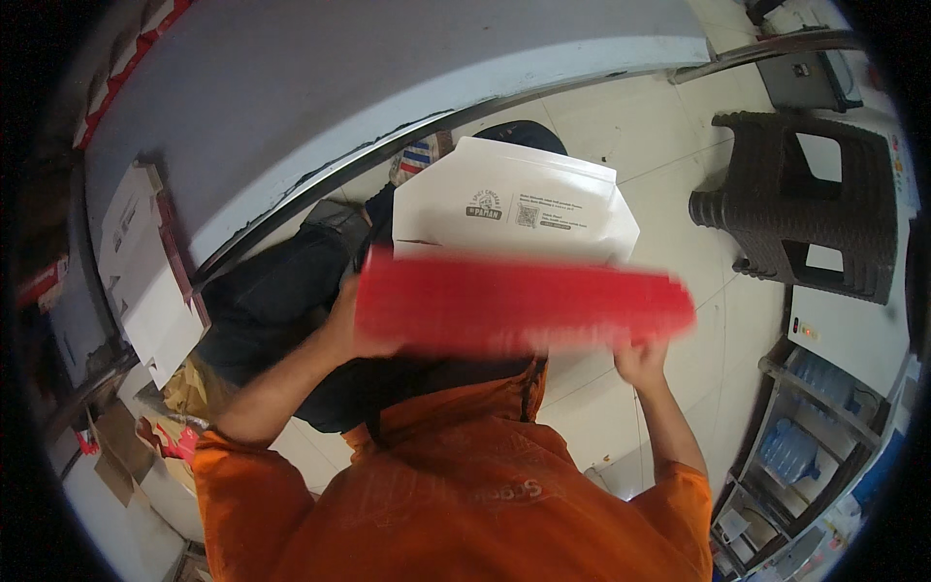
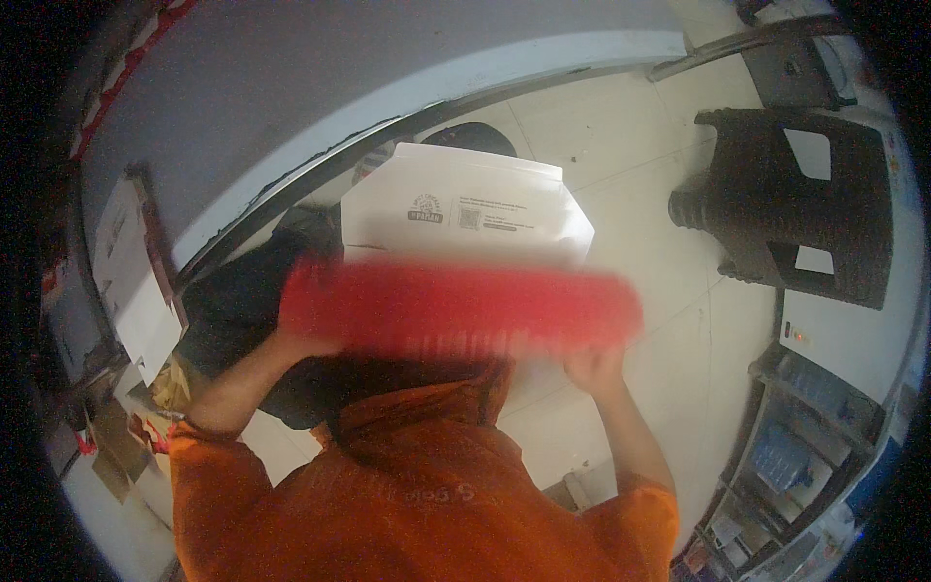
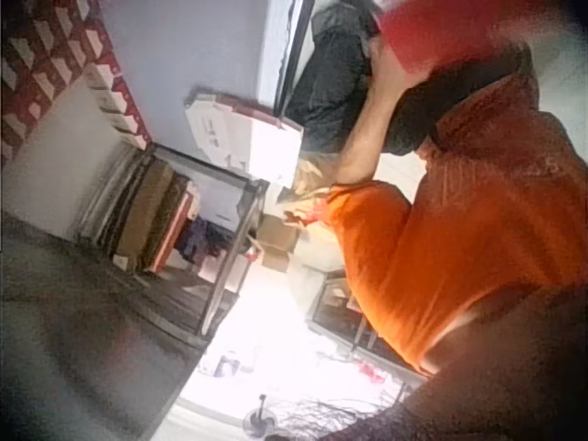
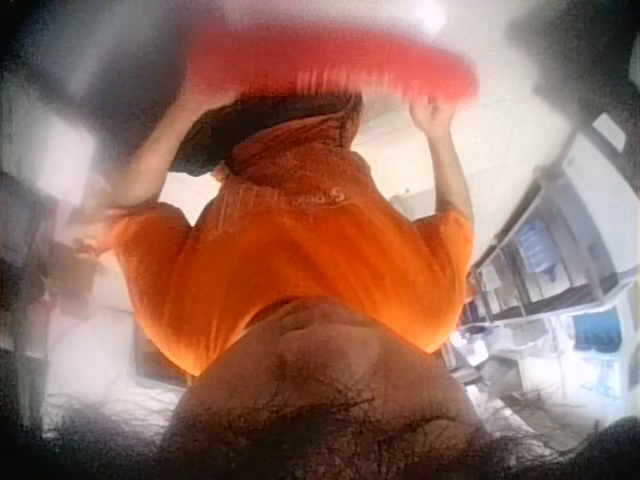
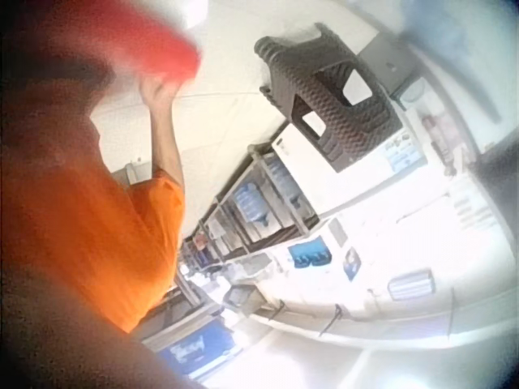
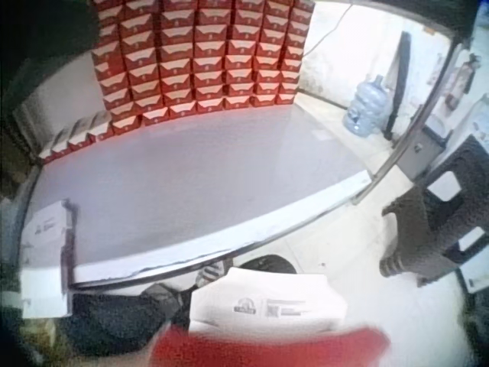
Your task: The person assembles small red and white cardboard boxes from flat sheets, folding and tucking the flaps to form the box shape. The person then stacks the completed boxes on a nearby table.
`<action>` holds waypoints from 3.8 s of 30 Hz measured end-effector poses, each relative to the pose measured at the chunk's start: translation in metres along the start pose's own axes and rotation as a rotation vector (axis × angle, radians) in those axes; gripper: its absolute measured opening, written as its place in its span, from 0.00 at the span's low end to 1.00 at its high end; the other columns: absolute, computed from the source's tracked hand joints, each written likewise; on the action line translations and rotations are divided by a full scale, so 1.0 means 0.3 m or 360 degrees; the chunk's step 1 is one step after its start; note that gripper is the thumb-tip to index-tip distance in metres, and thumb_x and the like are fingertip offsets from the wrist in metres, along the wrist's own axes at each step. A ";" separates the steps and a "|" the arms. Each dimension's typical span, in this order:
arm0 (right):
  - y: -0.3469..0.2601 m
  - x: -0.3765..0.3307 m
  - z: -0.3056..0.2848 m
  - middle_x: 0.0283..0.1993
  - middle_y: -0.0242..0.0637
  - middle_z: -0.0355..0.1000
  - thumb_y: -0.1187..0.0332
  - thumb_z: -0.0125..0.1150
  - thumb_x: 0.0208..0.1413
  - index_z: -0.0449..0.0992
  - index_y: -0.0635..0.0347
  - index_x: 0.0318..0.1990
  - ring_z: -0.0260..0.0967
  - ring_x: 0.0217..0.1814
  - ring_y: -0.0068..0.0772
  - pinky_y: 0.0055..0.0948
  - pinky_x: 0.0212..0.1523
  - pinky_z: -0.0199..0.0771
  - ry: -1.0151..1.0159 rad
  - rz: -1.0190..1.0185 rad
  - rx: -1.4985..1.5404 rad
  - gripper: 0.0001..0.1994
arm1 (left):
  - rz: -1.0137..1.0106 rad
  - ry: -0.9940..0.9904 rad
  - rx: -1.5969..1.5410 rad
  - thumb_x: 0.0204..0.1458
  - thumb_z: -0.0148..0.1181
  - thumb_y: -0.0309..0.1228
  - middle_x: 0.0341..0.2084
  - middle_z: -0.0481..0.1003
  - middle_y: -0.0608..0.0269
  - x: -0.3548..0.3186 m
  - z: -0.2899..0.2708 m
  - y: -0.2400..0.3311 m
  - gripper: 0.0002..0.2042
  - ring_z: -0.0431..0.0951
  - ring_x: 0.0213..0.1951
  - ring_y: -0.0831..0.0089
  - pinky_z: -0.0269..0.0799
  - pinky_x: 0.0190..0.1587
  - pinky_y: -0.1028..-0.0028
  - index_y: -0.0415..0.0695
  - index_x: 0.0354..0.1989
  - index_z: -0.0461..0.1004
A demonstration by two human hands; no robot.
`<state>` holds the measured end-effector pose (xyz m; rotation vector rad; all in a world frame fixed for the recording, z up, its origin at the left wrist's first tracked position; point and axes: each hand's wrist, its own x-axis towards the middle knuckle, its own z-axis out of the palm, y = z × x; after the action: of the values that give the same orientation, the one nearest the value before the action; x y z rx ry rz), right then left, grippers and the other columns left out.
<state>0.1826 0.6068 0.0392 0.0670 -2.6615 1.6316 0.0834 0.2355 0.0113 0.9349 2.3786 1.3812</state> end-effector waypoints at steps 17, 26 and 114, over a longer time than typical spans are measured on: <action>-0.139 0.567 0.476 0.57 0.44 0.66 0.67 0.59 0.49 0.70 0.57 0.51 0.60 0.65 0.46 0.56 0.65 0.48 0.0306 -0.0763 -0.1469 0.20 | -0.1151 0.0254 -0.0375 0.47 0.66 0.40 0.34 0.79 0.48 0.126 0.016 -0.035 0.17 0.80 0.40 0.52 0.74 0.43 0.62 0.41 0.42 0.77; -0.190 0.490 0.427 0.56 0.50 0.65 0.53 0.60 0.49 0.67 0.60 0.54 0.57 0.66 0.51 0.60 0.64 0.49 0.0243 -0.0708 -0.1591 0.28 | -0.1228 0.0643 -0.0056 0.44 0.70 0.36 0.32 0.76 0.35 0.123 0.146 0.074 0.29 0.76 0.39 0.38 0.73 0.40 0.51 0.36 0.47 0.58; -0.174 0.254 0.322 0.43 0.49 0.70 0.59 0.62 0.52 0.71 0.69 0.42 0.69 0.45 0.44 0.37 0.47 0.67 0.0505 0.1120 -0.0157 0.20 | -0.1487 0.0953 -0.2029 0.56 0.57 0.39 0.53 0.69 0.57 -0.060 0.155 0.089 0.28 0.68 0.54 0.69 0.61 0.57 0.70 0.34 0.60 0.62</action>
<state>0.1094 0.4950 0.0448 -1.1388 -2.6381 1.4457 0.1311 0.2657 0.0073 -0.8650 1.1962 2.2134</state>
